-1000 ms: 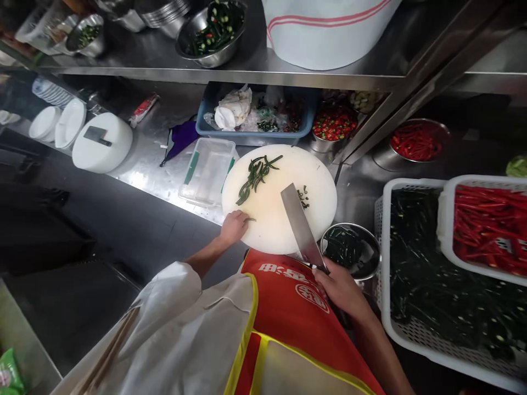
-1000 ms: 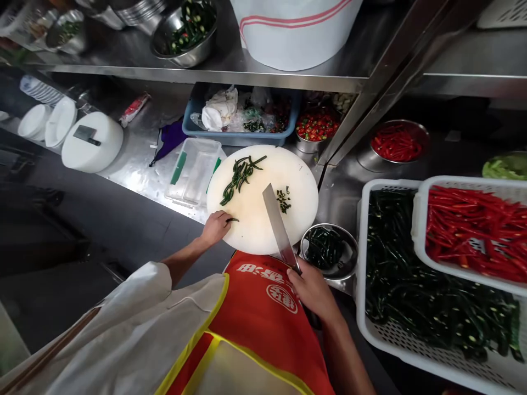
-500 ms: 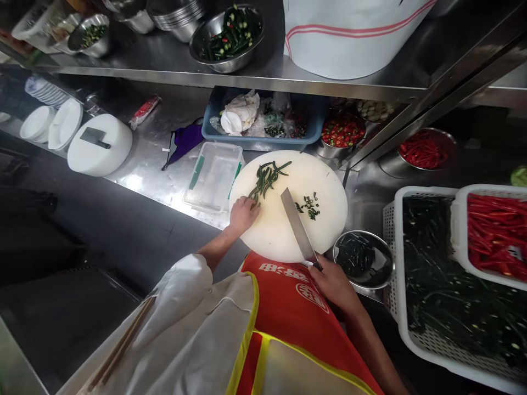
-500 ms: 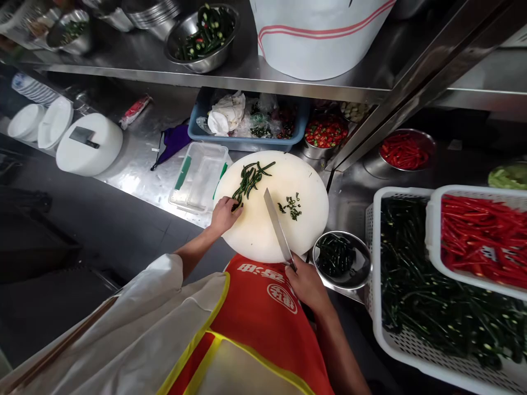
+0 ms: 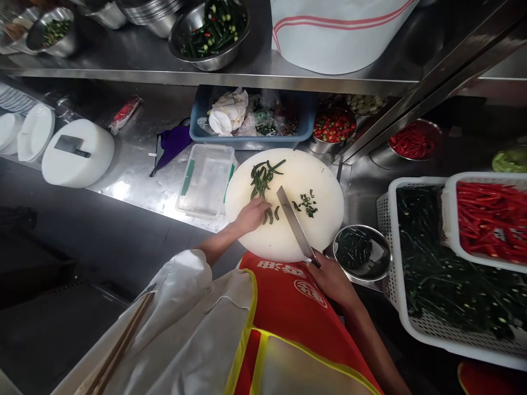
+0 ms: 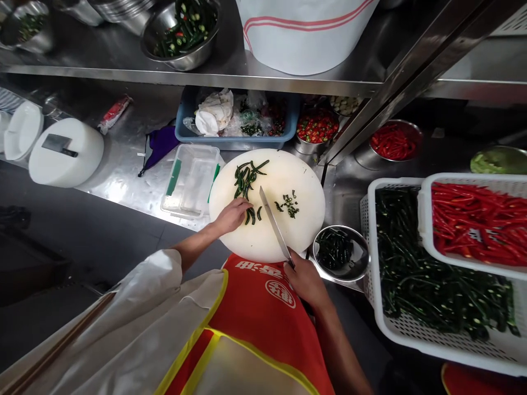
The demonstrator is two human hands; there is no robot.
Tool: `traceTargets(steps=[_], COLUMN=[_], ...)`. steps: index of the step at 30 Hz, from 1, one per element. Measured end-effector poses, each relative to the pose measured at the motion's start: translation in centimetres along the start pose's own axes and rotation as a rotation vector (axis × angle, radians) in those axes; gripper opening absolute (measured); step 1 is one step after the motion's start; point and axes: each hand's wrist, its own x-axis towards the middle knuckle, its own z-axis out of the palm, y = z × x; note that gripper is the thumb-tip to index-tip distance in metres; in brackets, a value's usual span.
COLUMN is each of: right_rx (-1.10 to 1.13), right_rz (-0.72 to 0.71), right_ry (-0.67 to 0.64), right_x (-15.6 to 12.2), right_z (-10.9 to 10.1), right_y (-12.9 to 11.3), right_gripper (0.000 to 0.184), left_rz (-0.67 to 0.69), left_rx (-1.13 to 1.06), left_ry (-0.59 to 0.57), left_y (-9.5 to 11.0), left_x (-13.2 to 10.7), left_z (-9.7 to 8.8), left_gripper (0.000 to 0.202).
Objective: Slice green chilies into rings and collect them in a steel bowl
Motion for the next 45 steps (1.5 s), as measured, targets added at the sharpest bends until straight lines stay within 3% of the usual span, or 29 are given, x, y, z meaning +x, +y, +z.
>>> traceTargets(steps=[2,5,11,14,16,18,23,27,32,37,42,45], right_rx=[0.023,0.029,0.045,0.046,0.059,0.082,0.071,0.014,-0.088,-0.112,-0.127,-0.126], right_rz=[0.004,0.019,0.029,0.027,0.033,0.034,0.061,0.066,0.070,0.035,0.022,0.009], right_ry=[0.006,0.015,0.028,0.031,0.031,0.039,0.107,0.120,0.106,0.056,0.036,0.047], right_x=[-0.1,-0.2,-0.3,-0.4,-0.4,-0.6,-1.3,-1.8,-1.9,-1.7,-1.7,-1.7], right_z=[0.1,0.2,0.3,0.3,0.4,0.3,-0.1,-0.2,0.4,0.7,0.6,0.6], right_y=[-0.1,0.0,0.1,0.0,0.0,0.2,0.8,1.0,0.7,-0.2,-0.7,-0.8], right_gripper=[0.050,0.048,0.048,0.048,0.046,0.044,0.040,0.040,0.043,0.050,0.052,0.052], left_rz=[0.159,0.250,0.446,0.518,0.501,0.422,-0.017,-0.173,-0.160,-0.060,-0.005,0.081], left_rx=[0.067,0.103,-0.002,-0.004,0.025,0.045,-0.001,-0.206,-0.311,-0.132,-0.024,-0.031], left_ry=[-0.094,-0.220,-0.110,-0.230,-0.326,-0.312,0.072,0.190,0.240,0.176,0.173,0.113], left_y=[-0.8,-1.5,-1.5,-1.2,-0.9,-0.5,1.4,3.0,2.5,1.0,1.1,1.1], left_x=[0.6,1.2,1.4,2.0,2.3,2.3,2.0,2.0,1.0,0.5,0.9,1.1], left_z=[-0.8,-1.1,-0.3,-0.6,-0.8,-0.3,3.3,5.1,4.5,4.0,3.6,3.6], left_gripper=[0.050,0.047,0.030,0.028,0.029,0.029,0.018,0.009,0.019,0.020,0.017,0.020])
